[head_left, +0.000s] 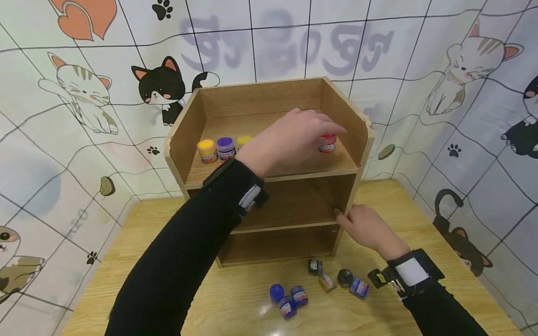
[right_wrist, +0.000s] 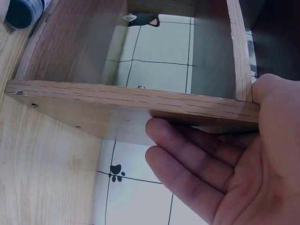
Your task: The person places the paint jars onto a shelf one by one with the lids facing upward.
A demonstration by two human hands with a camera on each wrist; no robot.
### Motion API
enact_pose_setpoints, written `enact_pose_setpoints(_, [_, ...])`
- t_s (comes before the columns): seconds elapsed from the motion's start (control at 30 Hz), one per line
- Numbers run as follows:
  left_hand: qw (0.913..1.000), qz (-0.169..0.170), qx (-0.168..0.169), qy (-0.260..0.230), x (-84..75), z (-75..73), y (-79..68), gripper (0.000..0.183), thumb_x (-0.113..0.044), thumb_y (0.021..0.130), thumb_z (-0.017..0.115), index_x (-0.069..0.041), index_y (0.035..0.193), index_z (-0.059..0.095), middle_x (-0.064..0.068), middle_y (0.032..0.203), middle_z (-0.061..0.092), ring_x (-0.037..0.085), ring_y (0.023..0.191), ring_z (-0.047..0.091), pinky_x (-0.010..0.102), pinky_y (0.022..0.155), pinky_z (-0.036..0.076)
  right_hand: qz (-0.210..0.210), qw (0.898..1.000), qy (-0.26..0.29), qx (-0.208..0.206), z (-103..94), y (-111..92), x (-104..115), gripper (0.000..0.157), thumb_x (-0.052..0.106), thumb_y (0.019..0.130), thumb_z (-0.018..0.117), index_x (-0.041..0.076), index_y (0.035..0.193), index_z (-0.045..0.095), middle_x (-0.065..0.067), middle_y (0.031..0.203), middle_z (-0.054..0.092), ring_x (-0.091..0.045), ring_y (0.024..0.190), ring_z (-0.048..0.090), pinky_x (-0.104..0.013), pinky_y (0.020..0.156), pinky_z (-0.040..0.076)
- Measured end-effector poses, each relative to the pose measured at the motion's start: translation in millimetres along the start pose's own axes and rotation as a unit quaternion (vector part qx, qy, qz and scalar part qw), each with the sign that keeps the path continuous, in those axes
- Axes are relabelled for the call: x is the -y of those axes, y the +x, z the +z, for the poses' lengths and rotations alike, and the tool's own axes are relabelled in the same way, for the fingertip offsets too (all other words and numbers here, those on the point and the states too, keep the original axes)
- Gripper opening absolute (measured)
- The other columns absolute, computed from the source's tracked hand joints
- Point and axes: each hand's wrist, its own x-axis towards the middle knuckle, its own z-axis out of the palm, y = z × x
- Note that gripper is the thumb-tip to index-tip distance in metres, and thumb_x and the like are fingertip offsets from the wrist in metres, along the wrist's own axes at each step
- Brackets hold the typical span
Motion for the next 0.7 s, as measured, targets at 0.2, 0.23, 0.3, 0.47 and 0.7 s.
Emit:
enact_pose_setpoints(0.2, [0.9994,-0.028,0.021,-0.006,5.0,5.5,8.4,0.039,-0.018,0.099,0.05,-0.026,0.137,0.052,-0.008,0.136,0.055,0.01,0.128,0.044,0.035,0.108,0.035,0.0,1.0,0.003,0.003,0.4,1,0,0.04,0.03,0.101,0.041,0.0,0.111,0.065,-0.004,0.074,0.056,-0.01,0.049,0.037,-0.027,0.044,0.027])
enact_pose_setpoints(0.23, [0.9993,-0.03,0.021,-0.005,5.5,6.4,9.2,0.039,-0.019,0.099,0.05,-0.026,0.137,0.052,-0.008,0.135,0.055,0.01,0.128,0.044,0.036,0.108,0.035,0.0,1.0,0.003,0.003,0.4,1,0,0.04,0.03,0.101,0.041,-0.001,0.111,0.065,-0.004,0.074,0.056,-0.01,0.048,0.036,-0.027,0.044,0.027])
enact_pose_setpoints(0.3, [0.9993,-0.032,0.021,-0.002,6.0,7.8,10.3,0.038,-0.021,0.1,0.048,-0.027,0.137,0.052,-0.008,0.135,0.055,0.011,0.127,0.044,0.036,0.108,0.034,-0.003,1.0,0.0,0.002,0.4,1,1,0.04,0.03,0.101,0.041,0.0,0.108,0.066,-0.004,0.072,0.055,-0.01,0.049,0.036,-0.027,0.044,0.027])
enact_pose_setpoints(0.47, [0.9993,-0.032,0.019,0.009,6.7,10.2,11.2,0.036,-0.023,0.101,0.047,-0.029,0.136,0.053,-0.01,0.132,0.057,0.01,0.124,0.047,0.036,0.104,0.036,-0.008,1.0,-0.005,-0.006,0.4,3,3,0.039,0.03,0.101,0.04,0.001,0.102,0.067,-0.001,0.067,0.049,-0.01,0.049,0.036,-0.027,0.045,0.028])
enact_pose_setpoints(0.7, [0.9987,-0.036,0.031,0.019,5.7,14.1,11.7,0.038,-0.021,0.102,0.045,-0.029,0.138,0.049,-0.01,0.134,0.056,0.012,0.124,0.047,0.035,0.106,0.034,-0.006,1.0,0.002,-0.001,0.8,2,2,0.041,0.029,0.101,0.041,-0.003,0.119,0.061,-0.011,0.091,0.065,-0.012,0.055,0.044,-0.028,0.045,0.031])
